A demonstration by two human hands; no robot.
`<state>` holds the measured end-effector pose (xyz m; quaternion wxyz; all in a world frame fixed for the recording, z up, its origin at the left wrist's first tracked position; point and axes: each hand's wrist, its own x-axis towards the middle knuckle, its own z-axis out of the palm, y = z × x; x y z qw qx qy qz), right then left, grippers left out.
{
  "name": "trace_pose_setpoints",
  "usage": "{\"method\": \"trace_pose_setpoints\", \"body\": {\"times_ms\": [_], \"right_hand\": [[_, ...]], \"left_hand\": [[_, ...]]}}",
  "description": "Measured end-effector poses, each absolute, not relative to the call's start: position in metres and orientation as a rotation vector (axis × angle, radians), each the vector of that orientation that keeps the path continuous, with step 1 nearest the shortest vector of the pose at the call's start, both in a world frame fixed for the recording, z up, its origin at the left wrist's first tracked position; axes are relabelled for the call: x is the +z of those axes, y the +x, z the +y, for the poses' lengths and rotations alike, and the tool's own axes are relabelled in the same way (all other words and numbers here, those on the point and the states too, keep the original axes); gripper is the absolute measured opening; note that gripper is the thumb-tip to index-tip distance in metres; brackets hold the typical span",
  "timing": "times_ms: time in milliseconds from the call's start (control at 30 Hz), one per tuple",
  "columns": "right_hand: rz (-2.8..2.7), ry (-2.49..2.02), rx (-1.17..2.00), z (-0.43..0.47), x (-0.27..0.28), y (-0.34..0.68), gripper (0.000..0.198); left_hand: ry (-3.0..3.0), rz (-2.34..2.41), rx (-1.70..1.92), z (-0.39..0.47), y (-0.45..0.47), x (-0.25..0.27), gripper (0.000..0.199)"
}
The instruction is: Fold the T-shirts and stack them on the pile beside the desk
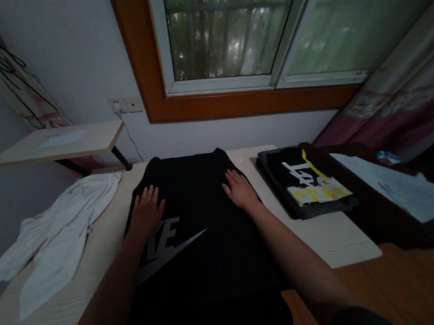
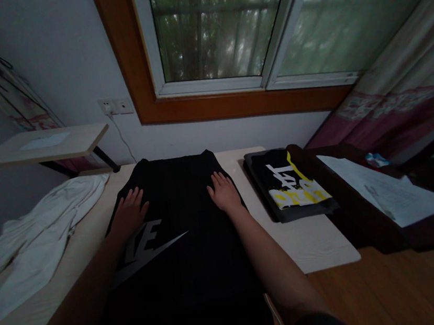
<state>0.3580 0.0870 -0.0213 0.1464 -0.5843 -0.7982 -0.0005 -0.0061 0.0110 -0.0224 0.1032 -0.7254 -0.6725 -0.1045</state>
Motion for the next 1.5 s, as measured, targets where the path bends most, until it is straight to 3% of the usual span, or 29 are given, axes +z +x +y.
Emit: {"method": "trace_pose_setpoints", "body": {"times_ms": [600, 800, 1500], "right_hand": [[-2.308, -1.639, -0.091, 0.03, -0.017, 0.368, 0.052], [-2.466, -1.394, -0.195, 0.023, 0.005, 0.347, 0.047], [-2.478, -1.315, -0.039, 0.019, 0.003, 0.342, 0.04]], "left_hand": [[-2.149, -1.946, -0.283, -0.037, 0.006, -0.018, 0.059], [-2.149, -1.964, -0.267, -0.038, 0.008, -0.014, 0.06], [-2.165, -1.994, -0.286, -0.04, 0.006, -0.017, 0.06]]}}
